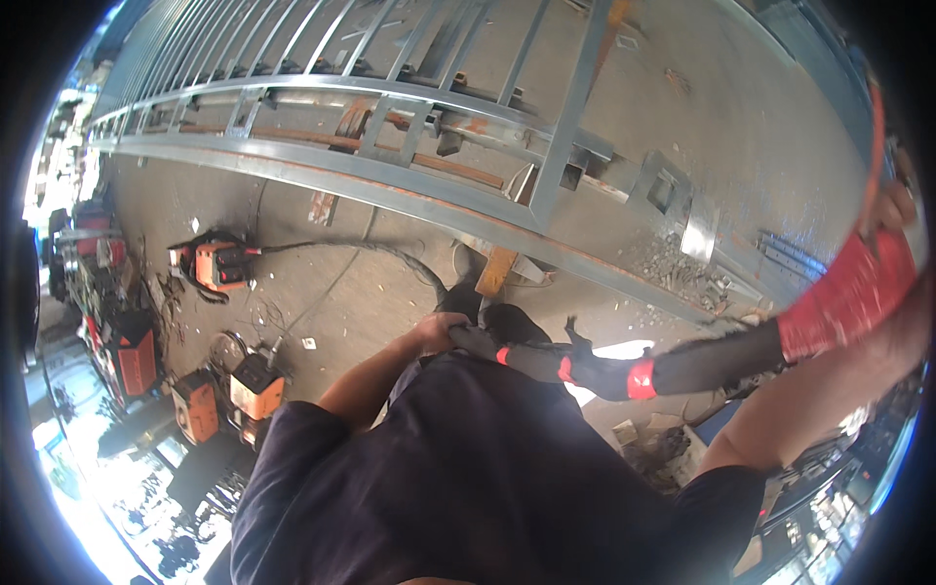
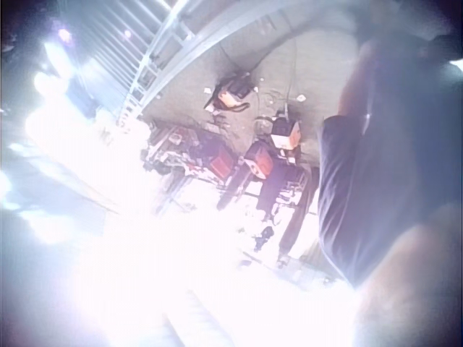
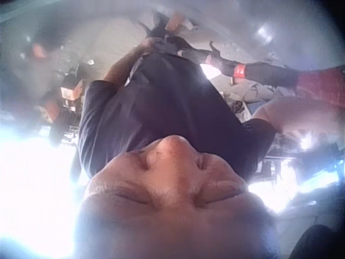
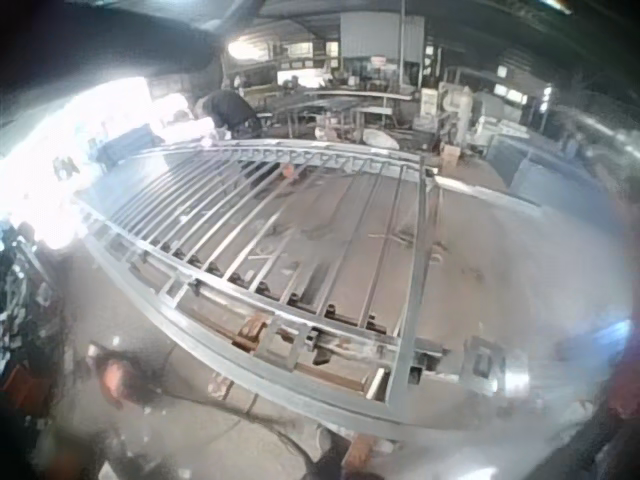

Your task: The person welds multiple joints on a large metal frame using a handheld welding torch. They move along the frame, applying welds at various intersections and seams while holding the structure steady with their other hand.

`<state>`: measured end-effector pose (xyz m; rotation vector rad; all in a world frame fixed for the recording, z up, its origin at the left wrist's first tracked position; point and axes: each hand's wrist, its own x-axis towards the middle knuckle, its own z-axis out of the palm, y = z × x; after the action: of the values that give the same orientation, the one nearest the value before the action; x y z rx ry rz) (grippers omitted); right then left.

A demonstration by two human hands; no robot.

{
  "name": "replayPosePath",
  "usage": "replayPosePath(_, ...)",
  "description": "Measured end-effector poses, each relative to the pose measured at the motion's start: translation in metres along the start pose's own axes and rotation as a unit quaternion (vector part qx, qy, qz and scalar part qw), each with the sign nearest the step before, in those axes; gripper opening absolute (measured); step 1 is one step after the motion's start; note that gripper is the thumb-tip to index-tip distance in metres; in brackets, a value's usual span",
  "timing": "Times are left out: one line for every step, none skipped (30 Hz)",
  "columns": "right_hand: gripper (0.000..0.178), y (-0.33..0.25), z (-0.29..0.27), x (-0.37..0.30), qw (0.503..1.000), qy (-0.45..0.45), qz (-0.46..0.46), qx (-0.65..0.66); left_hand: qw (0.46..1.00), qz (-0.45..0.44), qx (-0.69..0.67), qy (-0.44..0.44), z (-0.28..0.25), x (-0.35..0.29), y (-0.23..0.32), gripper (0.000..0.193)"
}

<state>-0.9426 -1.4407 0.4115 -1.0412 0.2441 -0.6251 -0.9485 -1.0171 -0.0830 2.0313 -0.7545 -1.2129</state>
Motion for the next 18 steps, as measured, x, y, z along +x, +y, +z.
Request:
replayPosePath(0.059,0.01,-0.005,0.005,1.0,0.02,-0.018,0.004,0.999,0.0,-0.004,0.051,0.004,-0.004,-0.013,0.034)
replayPosePath(0.062,0.018,-0.029,0.008,0.999,0.041,0.002,0.002,0.997,-0.013,-0.008,0.078,0.001,-0.005,-0.014,0.033)
replayPosePath(0.065,0.027,-0.045,0.009,0.998,0.064,0.022,0.001,0.994,-0.026,-0.013,0.105,-0.003,-0.004,-0.014,0.033)
replayPosePath(0.065,0.036,-0.054,0.005,0.996,0.073,0.046,0.002,0.991,-0.039,-0.017,0.131,-0.009,-0.002,-0.015,0.032)
replayPosePath(0.066,0.049,-0.056,0.002,0.994,0.079,0.073,0.007,0.987,-0.024,0.005,0.159,-0.012,0.001,-0.024,0.036)
replayPosePath(0.064,0.056,-0.059,0.0,0.994,0.049,0.101,-0.016,0.984,0.009,0.012,0.176,-0.017,0.003,-0.024,0.037)
replayPosePath(0.062,0.06,-0.057,0.001,0.991,0.054,0.113,-0.046,0.98,0.043,0.018,0.192,-0.021,0.008,-0.023,0.038)
replayPosePath(0.061,0.064,-0.055,0.001,0.987,0.061,0.125,-0.077,0.975,0.079,0.022,0.204,-0.025,0.015,-0.02,0.039)
replayPosePath(0.058,0.067,-0.05,0.005,0.98,0.104,0.121,-0.117,0.978,0.088,0.065,0.175,-0.032,0.02,-0.004,0.041)
replayPosePath(0.057,0.07,-0.048,0.009,0.969,0.147,0.118,-0.157,0.979,0.098,0.108,0.146,-0.039,0.025,0.011,0.043)
replayPosePath(0.054,0.075,-0.051,0.014,0.958,0.165,0.113,-0.206,0.976,0.108,0.15,0.117,-0.05,0.028,0.032,0.044)
replayPosePath(0.054,0.079,-0.052,0.012,0.951,0.178,0.13,-0.217,0.984,0.1,0.133,0.068,-0.066,0.036,0.052,0.044)
replayPosePath(0.053,0.094,-0.057,0.015,0.948,0.178,0.155,-0.215,0.989,0.076,0.122,0.03,-0.084,0.04,0.067,0.044)
replayPosePath(0.053,0.102,-0.058,0.012,0.939,0.191,0.174,-0.225,0.992,0.066,0.106,-0.019,-0.098,0.053,0.076,0.044)
replayPosePath(0.053,0.112,-0.064,0.005,0.935,0.198,0.192,-0.225,0.989,0.116,0.092,0.022,-0.108,0.067,0.084,0.039)
replayPosePath(0.056,0.128,-0.067,0.002,0.932,0.225,0.163,-0.231,0.989,0.108,0.099,0.023,-0.124,0.085,0.092,0.035)
replayPosePath(0.055,0.142,-0.079,-0.008,0.93,0.225,0.176,-0.233,0.989,0.101,0.106,0.023,-0.146,0.107,0.116,0.032)
replayPosePath(0.054,0.15,-0.083,-0.015,0.919,0.23,0.199,-0.251,0.984,0.132,0.116,0.04,-0.168,0.135,0.131,0.03)
